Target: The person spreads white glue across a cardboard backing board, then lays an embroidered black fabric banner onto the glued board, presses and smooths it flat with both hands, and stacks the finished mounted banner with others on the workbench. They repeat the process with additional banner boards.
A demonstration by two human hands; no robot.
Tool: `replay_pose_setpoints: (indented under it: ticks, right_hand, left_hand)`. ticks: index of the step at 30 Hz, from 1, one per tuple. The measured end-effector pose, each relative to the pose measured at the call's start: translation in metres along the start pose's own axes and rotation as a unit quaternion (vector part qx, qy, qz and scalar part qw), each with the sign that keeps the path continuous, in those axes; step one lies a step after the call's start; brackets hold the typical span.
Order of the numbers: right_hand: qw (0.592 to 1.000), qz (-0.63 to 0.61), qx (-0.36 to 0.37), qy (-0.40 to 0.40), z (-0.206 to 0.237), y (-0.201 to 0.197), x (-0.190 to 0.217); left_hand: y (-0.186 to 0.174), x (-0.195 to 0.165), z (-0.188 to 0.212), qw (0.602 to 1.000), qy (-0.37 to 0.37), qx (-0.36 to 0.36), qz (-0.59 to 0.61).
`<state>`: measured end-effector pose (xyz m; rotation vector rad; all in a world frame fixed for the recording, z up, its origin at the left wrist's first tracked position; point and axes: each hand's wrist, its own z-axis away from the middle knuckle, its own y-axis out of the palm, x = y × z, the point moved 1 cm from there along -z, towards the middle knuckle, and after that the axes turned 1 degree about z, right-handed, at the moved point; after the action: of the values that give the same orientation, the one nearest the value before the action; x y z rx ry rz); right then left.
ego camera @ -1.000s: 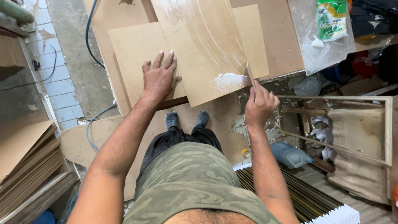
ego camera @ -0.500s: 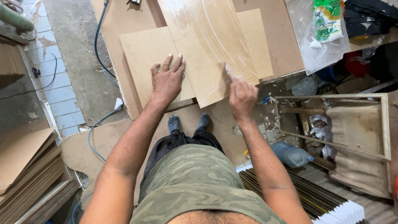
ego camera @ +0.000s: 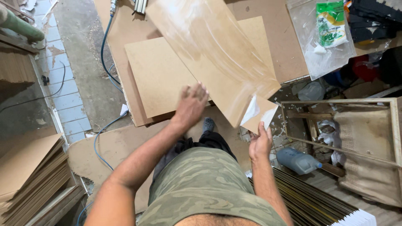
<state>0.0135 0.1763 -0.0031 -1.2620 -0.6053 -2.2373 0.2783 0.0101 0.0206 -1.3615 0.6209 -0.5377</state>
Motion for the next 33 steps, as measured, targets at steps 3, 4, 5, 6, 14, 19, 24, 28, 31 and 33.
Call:
replay_pose_setpoints:
  ticks: [3, 4, 5, 6, 14, 19, 24, 28, 31, 33]
  right_hand:
    - [0.998, -0.039, -0.04, 0.021, -0.027, -0.036, 0.012]
    - [0.997, -0.005, -0.073, 0.007, -0.038, -0.048, 0.019]
    - [0.994, 0.03, -0.107, -0.006, -0.049, -0.059, 0.028]
    - [0.995, 0.008, -0.093, -0.022, -0.062, -0.069, 0.038]
    - [0.989, 0.001, 0.091, -0.115, -0.169, -0.065, 0.097]
    - [0.968, 0.107, 0.191, -0.124, -0.214, -0.003, 0.105]
    - [0.95, 0.155, 0.249, -0.111, -0.236, 0.034, 0.102]
    - [0.94, 0.177, 0.275, -0.1, -0.241, 0.039, 0.102]
    - [0.933, 0.177, 0.3, -0.09, -0.239, 0.037, 0.107]
    - [0.929, 0.199, 0.298, -0.094, -0.237, 0.034, 0.113]
  left_hand:
    - [-0.005, -0.034, 0.008, 0.966, 0.029, 0.042, 0.252]
    - [-0.008, -0.033, 0.009, 0.957, 0.007, 0.009, 0.29]
    - [-0.01, -0.028, 0.009, 0.945, -0.015, -0.023, 0.327]
    - [-0.013, -0.015, 0.011, 0.957, -0.086, -0.069, 0.267]
    - [-0.026, 0.023, 0.066, 0.921, -0.307, -0.006, 0.24]
    - [-0.019, 0.015, 0.073, 0.904, -0.372, -0.1, 0.188]
    - [-0.005, 0.024, 0.078, 0.853, -0.458, -0.151, 0.197]
    - [0.005, 0.021, 0.082, 0.846, -0.469, -0.177, 0.184]
    - [0.01, 0.019, 0.085, 0.834, -0.485, -0.188, 0.183]
    - [0.013, 0.022, 0.085, 0.828, -0.491, -0.195, 0.189]
